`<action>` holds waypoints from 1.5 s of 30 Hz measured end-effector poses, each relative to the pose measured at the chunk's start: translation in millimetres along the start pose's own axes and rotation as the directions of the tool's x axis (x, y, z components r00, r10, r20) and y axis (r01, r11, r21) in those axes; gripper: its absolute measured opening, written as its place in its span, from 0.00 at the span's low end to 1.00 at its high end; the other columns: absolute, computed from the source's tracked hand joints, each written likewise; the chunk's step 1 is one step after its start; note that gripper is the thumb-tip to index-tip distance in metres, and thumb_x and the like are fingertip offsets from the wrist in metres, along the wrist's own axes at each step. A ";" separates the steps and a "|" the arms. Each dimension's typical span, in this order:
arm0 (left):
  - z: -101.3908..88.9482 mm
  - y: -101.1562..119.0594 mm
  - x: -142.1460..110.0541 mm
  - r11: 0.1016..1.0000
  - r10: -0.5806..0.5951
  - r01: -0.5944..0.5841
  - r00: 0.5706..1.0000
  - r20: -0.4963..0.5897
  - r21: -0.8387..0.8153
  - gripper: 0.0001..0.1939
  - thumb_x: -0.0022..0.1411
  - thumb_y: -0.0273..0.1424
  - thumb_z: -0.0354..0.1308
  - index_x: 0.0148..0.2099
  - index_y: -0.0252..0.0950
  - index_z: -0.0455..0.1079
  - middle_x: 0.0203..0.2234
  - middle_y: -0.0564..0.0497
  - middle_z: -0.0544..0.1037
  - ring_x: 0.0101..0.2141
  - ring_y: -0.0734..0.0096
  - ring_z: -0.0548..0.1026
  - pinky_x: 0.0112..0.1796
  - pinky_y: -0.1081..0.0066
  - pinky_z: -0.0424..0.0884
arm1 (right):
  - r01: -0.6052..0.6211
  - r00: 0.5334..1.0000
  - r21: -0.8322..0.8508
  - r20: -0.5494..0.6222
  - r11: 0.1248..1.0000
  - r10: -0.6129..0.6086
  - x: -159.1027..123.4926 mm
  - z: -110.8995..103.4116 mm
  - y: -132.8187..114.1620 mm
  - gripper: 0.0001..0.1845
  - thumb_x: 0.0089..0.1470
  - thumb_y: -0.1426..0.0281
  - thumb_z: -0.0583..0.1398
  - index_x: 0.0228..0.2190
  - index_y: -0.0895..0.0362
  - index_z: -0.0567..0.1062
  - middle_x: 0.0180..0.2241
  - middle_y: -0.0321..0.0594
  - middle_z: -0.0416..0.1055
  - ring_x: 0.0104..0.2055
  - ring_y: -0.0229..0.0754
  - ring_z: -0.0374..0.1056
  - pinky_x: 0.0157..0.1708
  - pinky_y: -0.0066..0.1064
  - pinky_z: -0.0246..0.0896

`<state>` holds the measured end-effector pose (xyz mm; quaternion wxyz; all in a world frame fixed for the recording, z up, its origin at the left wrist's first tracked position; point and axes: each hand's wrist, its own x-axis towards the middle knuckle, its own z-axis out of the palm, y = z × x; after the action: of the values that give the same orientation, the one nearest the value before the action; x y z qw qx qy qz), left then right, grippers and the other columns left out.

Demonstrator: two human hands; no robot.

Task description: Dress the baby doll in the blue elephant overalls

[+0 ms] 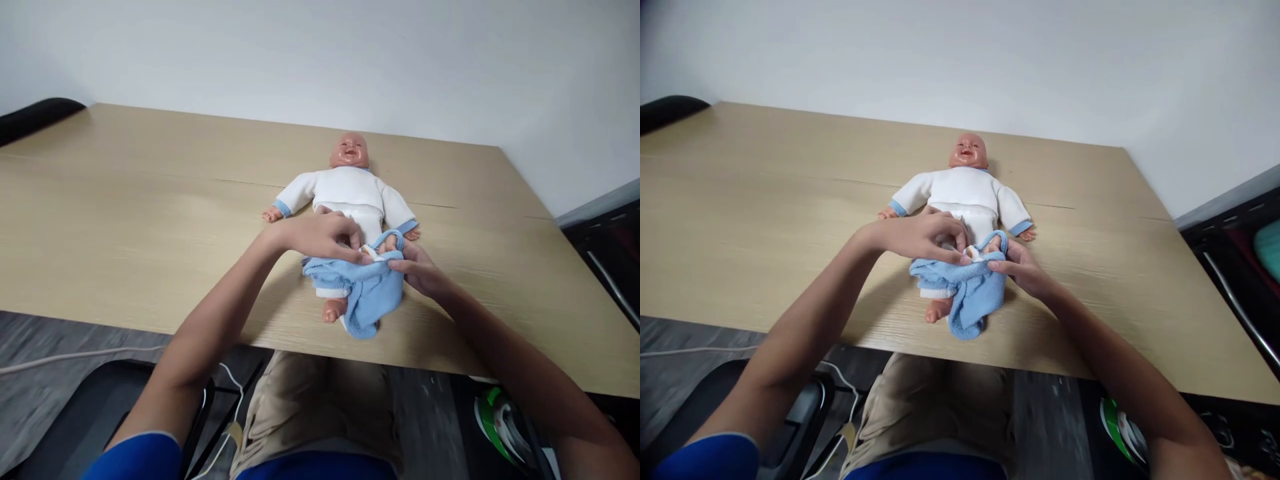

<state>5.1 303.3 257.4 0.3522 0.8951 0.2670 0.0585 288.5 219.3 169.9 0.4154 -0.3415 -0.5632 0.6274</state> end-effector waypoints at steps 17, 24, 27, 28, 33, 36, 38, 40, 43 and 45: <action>9.4 -32.5 55.6 0.808 0.244 -0.069 0.943 0.225 -0.585 0.38 0.46 0.41 0.90 0.55 0.43 0.78 0.47 0.50 0.84 0.45 0.57 0.84 0.44 0.63 0.82 | -0.017 0.976 -0.366 0.195 0.930 0.095 -17.1 -23.4 -19.2 0.25 0.67 0.48 0.78 0.50 0.56 0.88 0.41 0.40 0.83 0.41 0.43 0.77 0.41 0.31 0.76; 12.0 -51.5 52.8 0.768 0.392 -0.010 0.797 0.458 -0.640 0.20 0.59 0.41 0.86 0.49 0.42 0.87 0.46 0.50 0.90 0.45 0.55 0.87 0.43 0.63 0.85 | -0.019 0.999 -0.322 -0.038 0.947 0.007 -19.4 -20.6 -8.1 0.22 0.73 0.43 0.72 0.50 0.47 0.85 0.40 0.39 0.80 0.39 0.46 0.75 0.39 0.35 0.79; 11.9 -53.1 50.5 0.761 0.405 -0.086 0.837 0.368 -0.643 0.18 0.65 0.42 0.83 0.52 0.42 0.87 0.50 0.50 0.90 0.50 0.55 0.87 0.52 0.63 0.85 | -0.036 0.996 -0.418 0.059 0.908 0.067 -19.6 -11.7 -20.9 0.24 0.75 0.43 0.69 0.54 0.48 0.85 0.44 0.40 0.82 0.42 0.49 0.78 0.41 0.36 0.79; 12.3 -52.9 49.7 0.758 0.399 -0.109 0.857 0.325 -0.643 0.18 0.66 0.42 0.82 0.52 0.42 0.86 0.51 0.50 0.89 0.52 0.55 0.86 0.54 0.63 0.85 | -0.017 0.991 -0.456 0.111 0.890 0.076 -19.3 -8.0 -26.1 0.24 0.75 0.43 0.70 0.52 0.49 0.86 0.43 0.41 0.83 0.42 0.49 0.78 0.40 0.35 0.78; 14.5 -46.5 46.8 0.765 0.356 -0.157 0.911 0.207 -0.625 0.20 0.65 0.43 0.82 0.53 0.41 0.84 0.51 0.50 0.89 0.54 0.54 0.86 0.60 0.61 0.83 | 0.161 0.963 -0.560 0.270 0.813 -0.004 -17.6 4.9 -39.1 0.20 0.71 0.52 0.75 0.36 0.53 0.82 0.34 0.37 0.79 0.36 0.44 0.74 0.40 0.34 0.73; 13.2 -40.2 44.8 0.757 0.421 -0.136 0.850 0.318 -0.639 0.18 0.66 0.43 0.82 0.52 0.41 0.86 0.48 0.51 0.89 0.51 0.56 0.86 0.58 0.62 0.84 | 0.121 0.983 -0.479 0.177 0.869 -0.039 -18.5 4.4 -33.9 0.20 0.74 0.53 0.73 0.36 0.53 0.82 0.31 0.35 0.75 0.31 0.40 0.68 0.35 0.31 0.70; 12.0 -36.5 43.0 0.759 0.454 -0.098 0.787 0.417 -0.643 0.17 0.66 0.44 0.83 0.48 0.40 0.87 0.44 0.51 0.89 0.47 0.56 0.87 0.53 0.62 0.86 | 0.064 0.997 -0.400 0.061 0.914 -0.043 -19.8 1.3 -27.7 0.19 0.73 0.50 0.74 0.40 0.52 0.84 0.31 0.35 0.75 0.30 0.40 0.68 0.31 0.30 0.67; 11.9 -34.2 41.5 0.769 0.445 -0.068 0.770 0.457 -0.635 0.18 0.64 0.45 0.84 0.46 0.40 0.87 0.43 0.49 0.90 0.46 0.54 0.87 0.51 0.61 0.88 | 0.028 0.999 -0.347 -0.031 0.937 -0.041 -20.7 -2.0 -21.3 0.20 0.72 0.47 0.75 0.45 0.50 0.86 0.34 0.37 0.78 0.32 0.42 0.71 0.31 0.30 0.70; 13.8 -34.4 40.9 0.775 0.425 -0.076 0.798 0.427 -0.628 0.18 0.64 0.45 0.84 0.48 0.40 0.88 0.44 0.48 0.90 0.46 0.53 0.87 0.51 0.62 0.88 | -0.008 0.998 -0.341 -0.068 0.940 -0.016 -21.3 -4.1 -15.2 0.23 0.71 0.43 0.73 0.49 0.49 0.87 0.42 0.40 0.83 0.40 0.46 0.77 0.39 0.33 0.78; 15.5 -36.4 41.3 0.780 0.411 -0.091 0.821 0.397 -0.620 0.17 0.66 0.44 0.83 0.49 0.40 0.88 0.44 0.49 0.90 0.47 0.54 0.87 0.53 0.62 0.88 | -0.031 0.999 -0.350 -0.045 0.936 0.016 -21.8 -3.1 -15.0 0.25 0.72 0.42 0.72 0.53 0.48 0.87 0.46 0.41 0.84 0.45 0.49 0.80 0.45 0.36 0.82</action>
<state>28.8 337.7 218.4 0.6514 0.7567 0.0063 -0.0553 302.5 201.2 183.5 0.3520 -0.4298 -0.6532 0.5145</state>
